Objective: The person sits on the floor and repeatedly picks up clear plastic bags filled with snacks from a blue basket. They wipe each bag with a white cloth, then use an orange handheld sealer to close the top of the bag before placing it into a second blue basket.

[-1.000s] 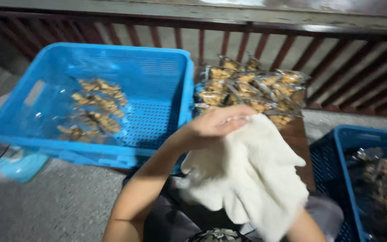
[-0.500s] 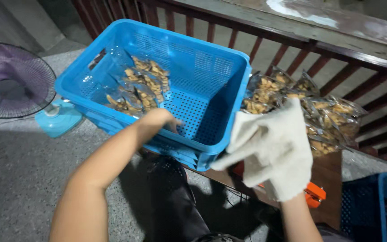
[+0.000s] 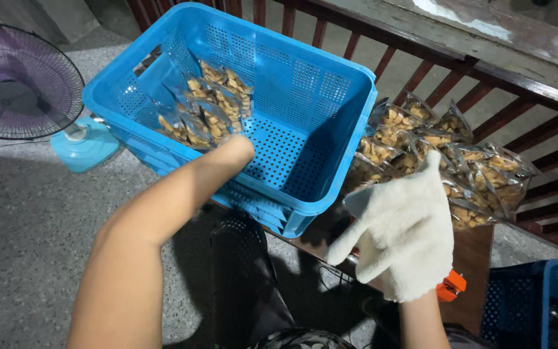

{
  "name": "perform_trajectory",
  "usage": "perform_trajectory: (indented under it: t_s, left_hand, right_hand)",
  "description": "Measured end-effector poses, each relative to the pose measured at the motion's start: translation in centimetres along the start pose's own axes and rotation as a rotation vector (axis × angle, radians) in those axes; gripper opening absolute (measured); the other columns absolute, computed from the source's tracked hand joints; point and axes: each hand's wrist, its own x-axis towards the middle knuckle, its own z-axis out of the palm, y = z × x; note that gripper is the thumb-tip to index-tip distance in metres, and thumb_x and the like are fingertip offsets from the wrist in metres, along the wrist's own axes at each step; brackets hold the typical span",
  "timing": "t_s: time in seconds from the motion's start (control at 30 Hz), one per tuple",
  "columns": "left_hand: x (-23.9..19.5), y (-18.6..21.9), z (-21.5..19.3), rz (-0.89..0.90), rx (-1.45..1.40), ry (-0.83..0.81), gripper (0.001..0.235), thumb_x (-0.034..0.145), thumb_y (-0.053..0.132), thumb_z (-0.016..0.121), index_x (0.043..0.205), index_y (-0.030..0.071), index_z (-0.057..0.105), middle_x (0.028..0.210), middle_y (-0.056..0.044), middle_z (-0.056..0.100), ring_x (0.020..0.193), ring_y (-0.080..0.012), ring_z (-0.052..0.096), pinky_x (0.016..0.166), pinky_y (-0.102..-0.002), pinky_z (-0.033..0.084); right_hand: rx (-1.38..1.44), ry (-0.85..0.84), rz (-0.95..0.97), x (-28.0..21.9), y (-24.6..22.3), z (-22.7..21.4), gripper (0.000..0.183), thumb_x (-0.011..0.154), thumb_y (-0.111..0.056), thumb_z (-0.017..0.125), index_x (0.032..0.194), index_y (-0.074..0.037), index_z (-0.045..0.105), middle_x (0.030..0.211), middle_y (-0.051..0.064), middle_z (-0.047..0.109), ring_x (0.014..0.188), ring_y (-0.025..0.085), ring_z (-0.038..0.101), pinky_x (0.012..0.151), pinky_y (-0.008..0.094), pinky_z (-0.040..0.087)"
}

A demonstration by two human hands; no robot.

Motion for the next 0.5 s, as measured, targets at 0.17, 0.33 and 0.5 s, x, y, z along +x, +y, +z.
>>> perform_trajectory:
  t_s: [0.17, 0.33, 0.5]
  left_hand:
    - [-4.6, 1.2, -4.8, 0.173, 0.255, 0.395, 0.020, 0.092, 0.018, 0.064, 0.101, 0.019, 0.082, 0.106, -0.008, 0.078, 0.103, -0.0279, 0.075, 0.074, -0.044, 0.056]
    - [-15.1, 5.1, -11.2, 0.323, 0.315, 0.864, 0.018, 0.090, 0.023, 0.062, 0.101, 0.018, 0.075, 0.085, -0.003, 0.073, 0.100, -0.0258, 0.064, 0.085, -0.049, 0.045]
    - [-27.5, 8.9, -20.3, 0.429, 0.212, 1.380, 0.042, 0.092, 0.017, 0.061, 0.134, 0.015, 0.068, 0.089, -0.002, 0.065, 0.097, -0.0232, 0.058, 0.098, -0.049, 0.044]
  right_hand:
    - [-0.008, -0.028, 0.009, -0.2, -0.2, 0.3, 0.035, 0.087, -0.023, 0.077, 0.115, -0.002, 0.073, 0.119, 0.015, 0.066, 0.110, 0.030, 0.055, 0.097, 0.044, 0.046]
    - [-0.014, -0.074, -0.026, 0.4, -1.7, 1.4, 0.035, 0.085, -0.023, 0.077, 0.114, -0.003, 0.073, 0.120, 0.015, 0.065, 0.111, 0.031, 0.054, 0.098, 0.045, 0.045]
    - [-0.010, -0.118, -0.086, 1.0, -3.7, 3.1, 0.036, 0.084, -0.022, 0.077, 0.114, -0.003, 0.073, 0.122, 0.015, 0.064, 0.112, 0.032, 0.052, 0.099, 0.045, 0.043]
